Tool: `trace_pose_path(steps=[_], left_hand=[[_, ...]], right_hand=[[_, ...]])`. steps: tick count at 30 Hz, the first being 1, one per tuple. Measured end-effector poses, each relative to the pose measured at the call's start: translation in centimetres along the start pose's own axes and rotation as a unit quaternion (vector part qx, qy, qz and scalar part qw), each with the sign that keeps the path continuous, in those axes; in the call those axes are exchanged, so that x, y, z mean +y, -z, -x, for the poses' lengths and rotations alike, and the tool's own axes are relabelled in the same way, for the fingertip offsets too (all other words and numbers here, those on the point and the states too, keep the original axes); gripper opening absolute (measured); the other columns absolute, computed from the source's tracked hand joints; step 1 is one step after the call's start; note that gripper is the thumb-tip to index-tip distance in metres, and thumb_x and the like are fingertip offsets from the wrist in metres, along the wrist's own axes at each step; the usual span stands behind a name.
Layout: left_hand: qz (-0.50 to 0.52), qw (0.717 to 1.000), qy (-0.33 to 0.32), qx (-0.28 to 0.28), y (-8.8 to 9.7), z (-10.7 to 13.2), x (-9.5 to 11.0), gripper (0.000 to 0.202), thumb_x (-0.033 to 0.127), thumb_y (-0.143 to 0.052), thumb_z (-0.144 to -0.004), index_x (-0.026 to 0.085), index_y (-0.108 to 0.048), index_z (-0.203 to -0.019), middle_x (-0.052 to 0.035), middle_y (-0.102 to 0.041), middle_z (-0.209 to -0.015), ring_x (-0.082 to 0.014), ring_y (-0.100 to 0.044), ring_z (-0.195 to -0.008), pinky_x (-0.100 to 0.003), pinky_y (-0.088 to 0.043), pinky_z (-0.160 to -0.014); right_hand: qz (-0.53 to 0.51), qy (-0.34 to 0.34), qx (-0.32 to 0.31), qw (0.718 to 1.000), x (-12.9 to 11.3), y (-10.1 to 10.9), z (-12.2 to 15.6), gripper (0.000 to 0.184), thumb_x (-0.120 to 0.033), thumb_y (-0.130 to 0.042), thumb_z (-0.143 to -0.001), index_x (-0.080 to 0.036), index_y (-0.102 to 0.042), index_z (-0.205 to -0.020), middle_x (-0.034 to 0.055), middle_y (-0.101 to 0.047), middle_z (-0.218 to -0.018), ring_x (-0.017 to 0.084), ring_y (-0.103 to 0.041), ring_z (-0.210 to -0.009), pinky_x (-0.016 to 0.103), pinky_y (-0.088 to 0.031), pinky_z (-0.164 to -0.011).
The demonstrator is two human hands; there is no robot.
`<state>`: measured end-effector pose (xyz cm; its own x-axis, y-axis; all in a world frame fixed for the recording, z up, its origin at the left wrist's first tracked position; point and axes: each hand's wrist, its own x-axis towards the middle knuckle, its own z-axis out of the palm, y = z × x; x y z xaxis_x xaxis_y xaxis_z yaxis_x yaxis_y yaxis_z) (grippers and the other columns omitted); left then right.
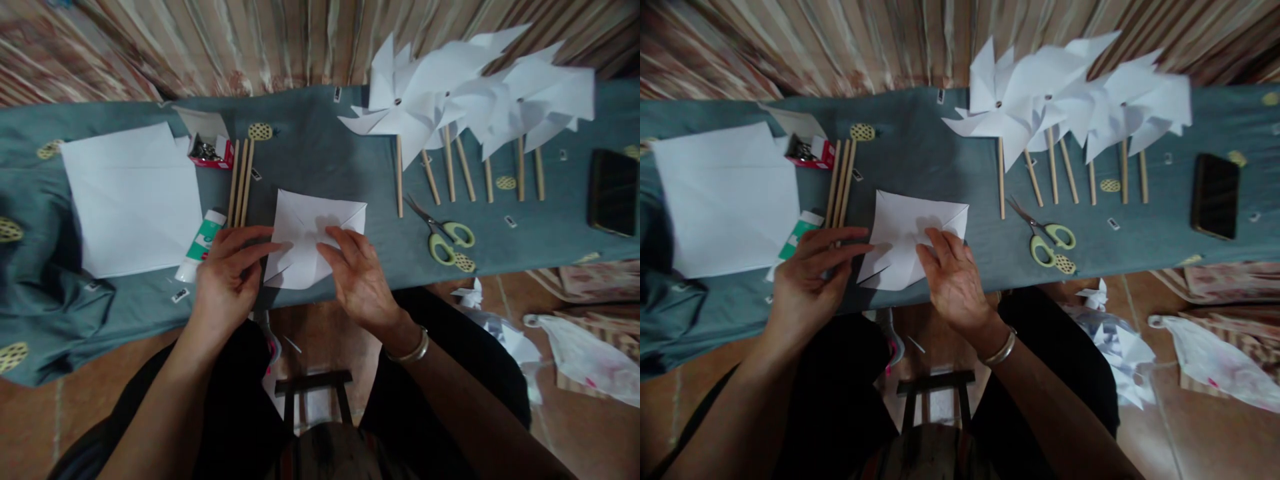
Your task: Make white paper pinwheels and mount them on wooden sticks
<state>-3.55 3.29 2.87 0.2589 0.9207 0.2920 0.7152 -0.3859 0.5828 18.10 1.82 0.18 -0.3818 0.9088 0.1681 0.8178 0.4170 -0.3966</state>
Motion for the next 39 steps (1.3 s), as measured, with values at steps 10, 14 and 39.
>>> trace_pose_path(steps=[10,14,39], left_hand=[[-0.040,0.989,-0.132,-0.058,-3.7,1.1,3.8,0.019,0.018,-0.058,-0.089,0.015,-0.067,-0.105,-0.0086,-0.071,-0.104,-0.0238,-0.059,-0.099,-0.041,-0.046,-0.083],[-0.056,0.988,-0.137,-0.050,-3.9,1.3,3.6,0.019,0.016,-0.055,-0.090,0.015,-0.066,-0.105,-0.0079,-0.072,-0.104,-0.0228,-0.058,-0.098,-0.040,-0.044,-0.083],[-0.139,0.982,-0.126,-0.007,-3.2,1.9,3.3,0.019,0.017,-0.053,-0.089,0.023,-0.065,-0.102,-0.0040,-0.069,-0.115,-0.0266,-0.054,-0.115,-0.055,-0.033,-0.105]], right_hand=[[-0.040,-0.016,0.010,0.999,0.1,1.0,-0.5,0.036,-0.012,-0.039,-0.090,-0.023,-0.063,-0.115,0.0103,-0.050,-0.139,0.028,-0.044,-0.128,0.047,-0.043,-0.101],[-0.126,-0.021,0.040,0.991,1.1,1.9,-1.0,0.034,-0.015,-0.041,-0.090,-0.021,-0.066,-0.112,0.0098,-0.054,-0.136,0.025,-0.049,-0.126,0.046,-0.044,-0.103],[-0.025,-0.039,0.066,0.997,3.0,4.7,4.1,0.025,-0.023,-0.047,-0.095,-0.015,-0.071,-0.097,0.0103,-0.074,-0.096,0.025,-0.067,-0.089,0.042,-0.052,-0.086]])
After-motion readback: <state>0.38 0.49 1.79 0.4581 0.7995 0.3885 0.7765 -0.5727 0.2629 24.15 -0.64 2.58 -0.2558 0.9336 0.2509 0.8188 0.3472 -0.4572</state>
